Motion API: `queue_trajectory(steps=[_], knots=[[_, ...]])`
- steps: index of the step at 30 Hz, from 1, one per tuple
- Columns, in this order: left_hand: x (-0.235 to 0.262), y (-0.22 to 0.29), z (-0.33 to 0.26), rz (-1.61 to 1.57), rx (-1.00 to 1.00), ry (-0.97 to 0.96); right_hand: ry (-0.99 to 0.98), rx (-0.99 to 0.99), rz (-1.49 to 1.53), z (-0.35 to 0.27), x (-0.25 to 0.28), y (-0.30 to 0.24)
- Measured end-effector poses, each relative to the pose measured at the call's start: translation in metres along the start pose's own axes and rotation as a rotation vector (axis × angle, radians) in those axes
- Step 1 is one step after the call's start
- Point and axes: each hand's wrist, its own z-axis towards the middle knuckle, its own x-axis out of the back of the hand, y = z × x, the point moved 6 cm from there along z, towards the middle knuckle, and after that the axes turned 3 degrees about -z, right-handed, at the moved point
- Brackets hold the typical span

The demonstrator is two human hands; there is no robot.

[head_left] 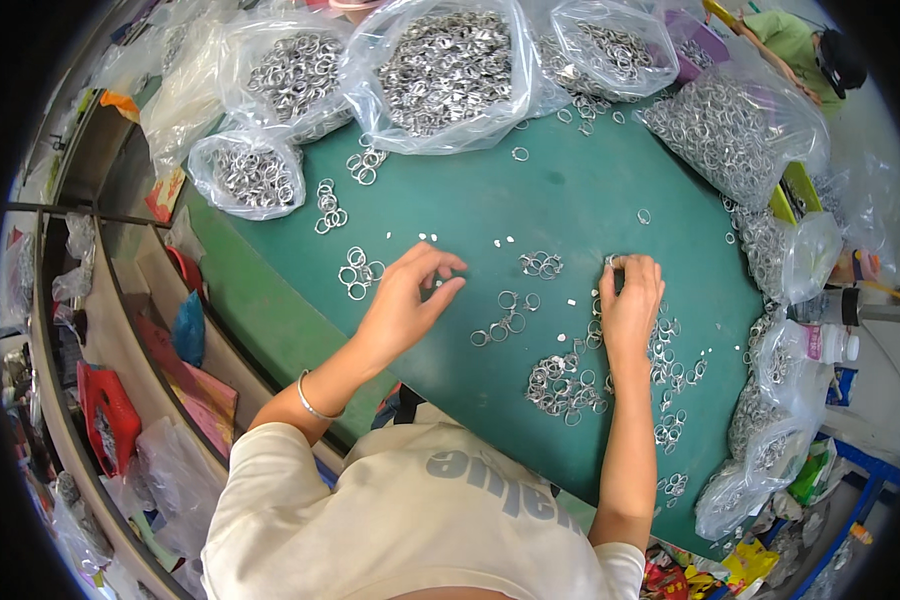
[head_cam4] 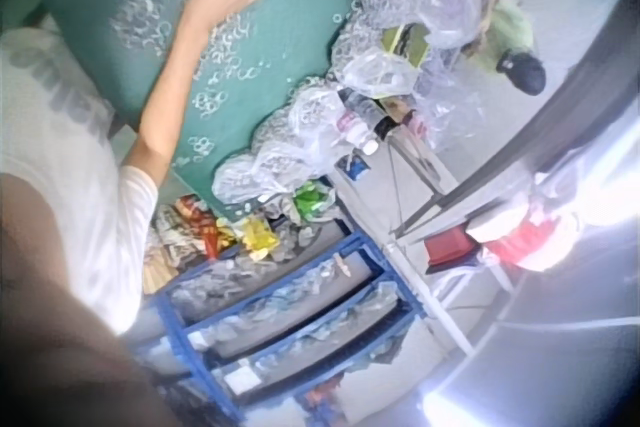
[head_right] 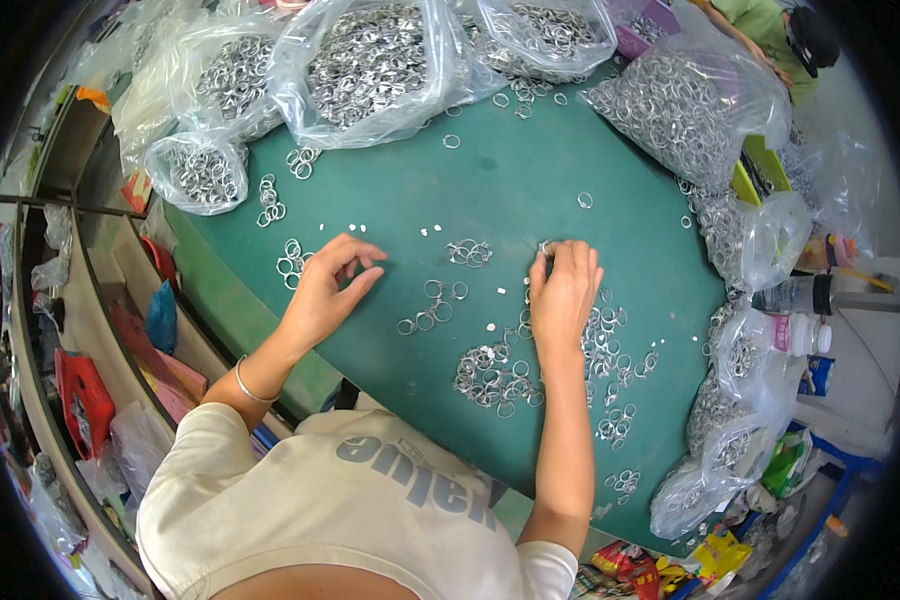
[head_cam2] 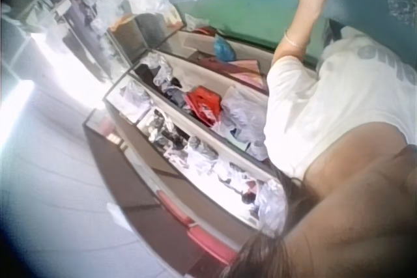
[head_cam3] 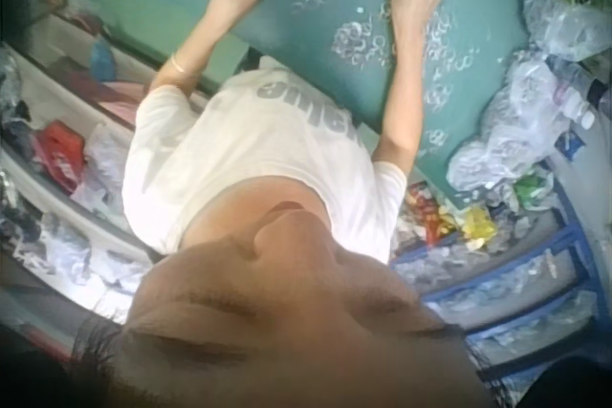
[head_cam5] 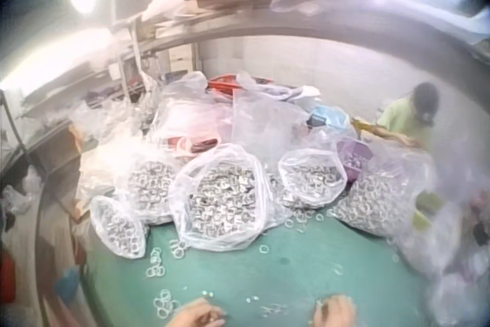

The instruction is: The person picks up small metal rings and white circular components from a green table by hand, handles them individually to sort them, and moves them into separate groups across the workspace.

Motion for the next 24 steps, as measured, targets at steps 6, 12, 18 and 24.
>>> queue_trajectory(steps=[6,12,18,24], knots=[[0.043,-0.025,-0.038,-0.022,0.012,0.29,0.005,-0.021,0.273,0.005,0.014,-0.056],[0.08,-0.063,-0.077,-0.065,0.135,0.621,-0.201,0.474,0.449,-0.013,-0.033,-0.199],[0.078,-0.089,-0.075,-0.486,0.246,0.501,-0.349,0.468,0.451,-0.016,-0.048,-0.214],[0.056,-0.064,-0.061,-0.689,0.162,0.212,-0.457,0.019,0.681,-0.027,0.001,-0.132]])
